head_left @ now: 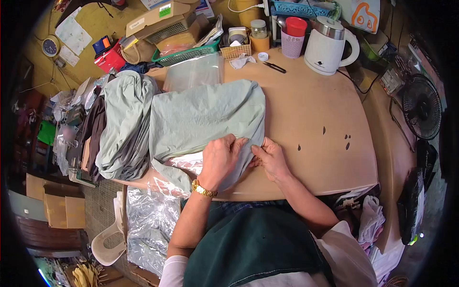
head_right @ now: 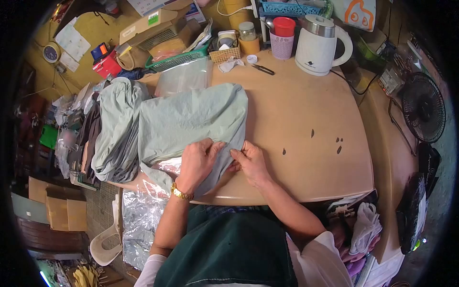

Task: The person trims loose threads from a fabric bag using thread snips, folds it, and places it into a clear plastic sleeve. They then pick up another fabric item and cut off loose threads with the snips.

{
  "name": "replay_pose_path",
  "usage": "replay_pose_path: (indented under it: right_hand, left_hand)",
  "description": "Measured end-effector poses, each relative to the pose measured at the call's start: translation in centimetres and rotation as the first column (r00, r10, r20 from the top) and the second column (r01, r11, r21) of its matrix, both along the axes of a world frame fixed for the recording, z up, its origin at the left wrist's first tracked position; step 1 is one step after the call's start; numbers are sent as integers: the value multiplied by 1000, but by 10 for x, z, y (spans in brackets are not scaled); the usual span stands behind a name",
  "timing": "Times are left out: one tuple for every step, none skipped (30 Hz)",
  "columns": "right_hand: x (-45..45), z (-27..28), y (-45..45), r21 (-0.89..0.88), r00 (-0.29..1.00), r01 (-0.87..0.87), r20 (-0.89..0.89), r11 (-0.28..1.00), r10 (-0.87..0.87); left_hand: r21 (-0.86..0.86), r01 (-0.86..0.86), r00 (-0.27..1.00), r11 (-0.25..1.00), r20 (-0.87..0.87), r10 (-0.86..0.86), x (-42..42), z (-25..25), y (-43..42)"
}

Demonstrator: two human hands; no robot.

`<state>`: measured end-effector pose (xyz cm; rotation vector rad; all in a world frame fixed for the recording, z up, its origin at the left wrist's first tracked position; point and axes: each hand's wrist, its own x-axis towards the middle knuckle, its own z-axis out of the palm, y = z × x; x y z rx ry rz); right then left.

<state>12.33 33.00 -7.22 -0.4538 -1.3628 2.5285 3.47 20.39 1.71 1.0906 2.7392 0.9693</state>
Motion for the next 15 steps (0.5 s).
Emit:
replay_pose_path:
  right_hand:
    - [-1,0,-1,-56,999,19,-32,998,-21]
    - [-2,-3,0,-56,999,18,-33,998,-20]
    - [-4,-8,-1,-105,995,51,-75,993,-59]
    - [-5,-11,-1,-156,989,81,-113,984,-99]
    - [-5,-12,0,-159,989,79,-113,984,-98]
    - [-6,-7,2,-135,992,85,-76,987,-96]
    - [-7,-5,3,-111,995,91,-38,990,-96]
    - [-8,-6,-1,-114,994,94,-36,989,-99]
    - [-12,-7,-7,57,970,242,-33,969,-240]
    - [-13,-7,-10,228,926,375,-55,898,-373]
    - [-10,-7,-7,228,926,376,-56,898,-374]
    - [-3,-6,-1,261,958,280,-9,924,-288]
    - [1,-4,3,290,979,180,42,940,-201]
    - [1,1,2,292,978,182,41,939,-203]
    - [1,7,0,302,986,121,77,946,-151]
  left_hand:
    - [-2,-2,1000,1000,1,2,0,3,-1]
    - [-64,1,999,998,48,2,-3,6,-3]
    - [-126,8,995,992,97,4,-4,8,-5]
    - [-128,6,995,992,98,6,-5,6,-6]
    - [-157,71,994,985,91,-57,-7,3,-8]
    - [-185,135,989,973,86,-121,-8,0,-9]
    - [-187,135,989,973,86,-121,-9,-5,-7]
    - [-49,119,985,992,132,-112,-9,-10,-3]
    - [88,95,978,992,180,-109,-8,-13,-1]
    - [87,97,977,992,180,-111,-8,-12,2]
    - [86,69,982,994,169,-83,-7,-10,4]
    - [86,42,986,995,157,-56,-7,-7,6]
    - [87,44,986,995,156,-57,-6,-4,6]
    - [71,18,994,997,105,-25,-4,-2,7]
    - [56,-9,998,998,55,6,-2,0,8]
